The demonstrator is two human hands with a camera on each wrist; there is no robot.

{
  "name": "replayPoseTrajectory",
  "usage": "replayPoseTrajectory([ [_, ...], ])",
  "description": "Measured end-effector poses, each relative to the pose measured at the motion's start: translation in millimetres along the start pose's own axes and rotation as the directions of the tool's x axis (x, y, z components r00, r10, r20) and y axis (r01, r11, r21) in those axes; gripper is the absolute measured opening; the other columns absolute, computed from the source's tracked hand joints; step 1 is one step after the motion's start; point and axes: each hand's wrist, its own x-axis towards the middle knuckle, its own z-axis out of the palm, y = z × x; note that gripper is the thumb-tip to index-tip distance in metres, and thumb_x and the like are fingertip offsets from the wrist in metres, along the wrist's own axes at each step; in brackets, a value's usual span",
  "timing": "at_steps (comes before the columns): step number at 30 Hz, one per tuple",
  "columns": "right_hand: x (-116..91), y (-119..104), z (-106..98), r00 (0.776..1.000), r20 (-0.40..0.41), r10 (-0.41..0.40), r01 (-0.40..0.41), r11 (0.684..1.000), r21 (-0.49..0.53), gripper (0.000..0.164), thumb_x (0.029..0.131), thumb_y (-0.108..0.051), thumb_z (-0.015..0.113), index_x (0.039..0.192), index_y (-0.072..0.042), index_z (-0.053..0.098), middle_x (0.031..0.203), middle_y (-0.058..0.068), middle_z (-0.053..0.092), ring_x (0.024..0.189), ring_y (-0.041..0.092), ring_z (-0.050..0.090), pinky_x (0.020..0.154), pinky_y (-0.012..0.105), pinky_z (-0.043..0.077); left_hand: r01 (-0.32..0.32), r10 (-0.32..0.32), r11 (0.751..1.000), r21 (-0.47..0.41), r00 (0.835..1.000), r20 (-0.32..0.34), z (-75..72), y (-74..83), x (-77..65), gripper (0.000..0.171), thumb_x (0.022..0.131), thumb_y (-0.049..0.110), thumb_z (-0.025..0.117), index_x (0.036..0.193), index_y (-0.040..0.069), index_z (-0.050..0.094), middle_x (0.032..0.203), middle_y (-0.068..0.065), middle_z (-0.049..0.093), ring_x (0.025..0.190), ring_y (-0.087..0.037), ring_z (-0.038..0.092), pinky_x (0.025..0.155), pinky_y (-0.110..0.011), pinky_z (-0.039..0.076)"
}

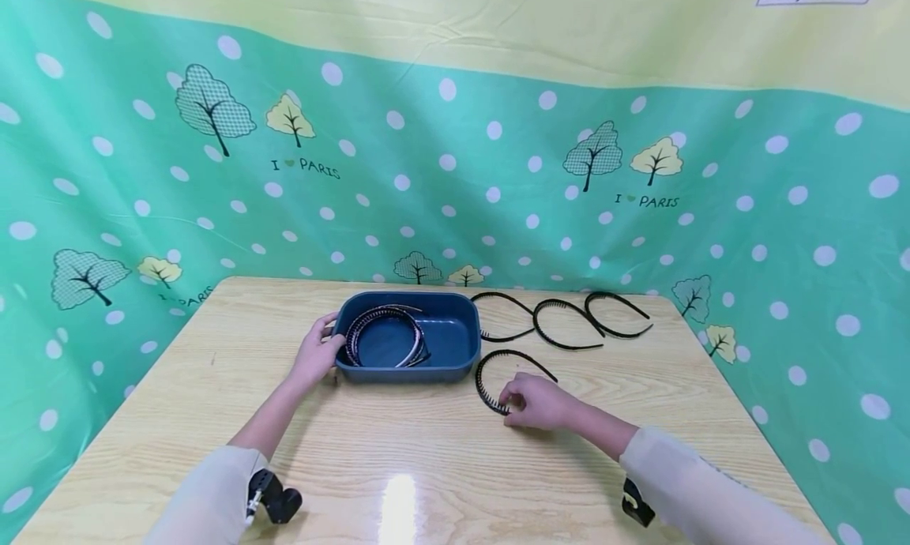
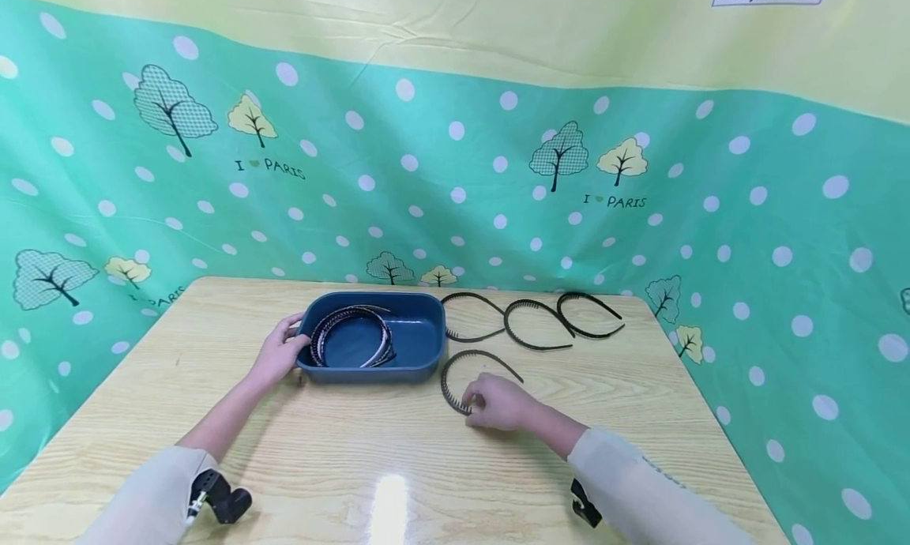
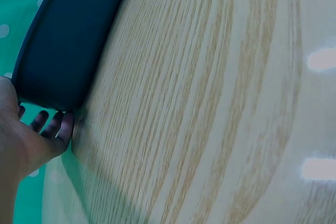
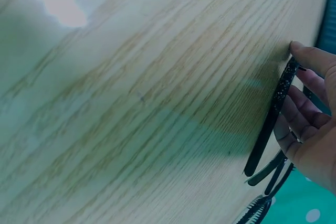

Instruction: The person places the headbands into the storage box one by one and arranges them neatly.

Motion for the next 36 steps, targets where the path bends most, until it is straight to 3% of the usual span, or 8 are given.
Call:
replayPoseTrajectory([
  [13,-1.3,-0.6,2.1,0.999,-0.017,-0.029,0.028,0.998,-0.057,0.014,0.08,-0.02,0.072,0.09,-0.012,0.068,0.077,-0.005,0.053,0.069,0.002,0.045,0.062,0.018,0.041,-0.004,0.004,1.0,0.006,1.0,0.008,-0.1,-0.7,0.2,0.053,0.095,0.013,0.038,0.147,0.01,0.026,0.135,-0.027,0.041,0.113,-0.037,0.051,0.072,-0.027,0.053],
  [20,-2.2,-2.0,1.3,1.0,-0.014,-0.007,0.006,0.999,-0.052,0.014,0.081,-0.021,0.07,0.092,-0.011,0.068,0.077,-0.006,0.053,0.068,0.002,0.045,0.061,0.018,0.041,0.0,0.0,1.0,0.005,1.0,0.008,-0.4,-0.6,0.4,0.053,0.095,0.013,0.038,0.147,0.01,0.026,0.134,-0.026,0.041,0.112,-0.036,0.051,0.072,-0.027,0.053],
  [36,-5.1,-4.1,-6.0,0.998,-0.028,0.063,-0.059,0.993,0.102,0.018,0.084,-0.019,0.068,0.097,-0.006,0.066,0.068,-0.007,0.053,0.058,0.0,0.043,0.056,0.018,0.041,0.007,-0.007,1.0,-0.002,1.0,0.012,-1.0,-1.7,1.0,0.053,0.096,0.013,0.038,0.147,0.012,0.026,0.136,-0.026,0.039,0.115,-0.037,0.05,0.075,-0.027,0.053],
])
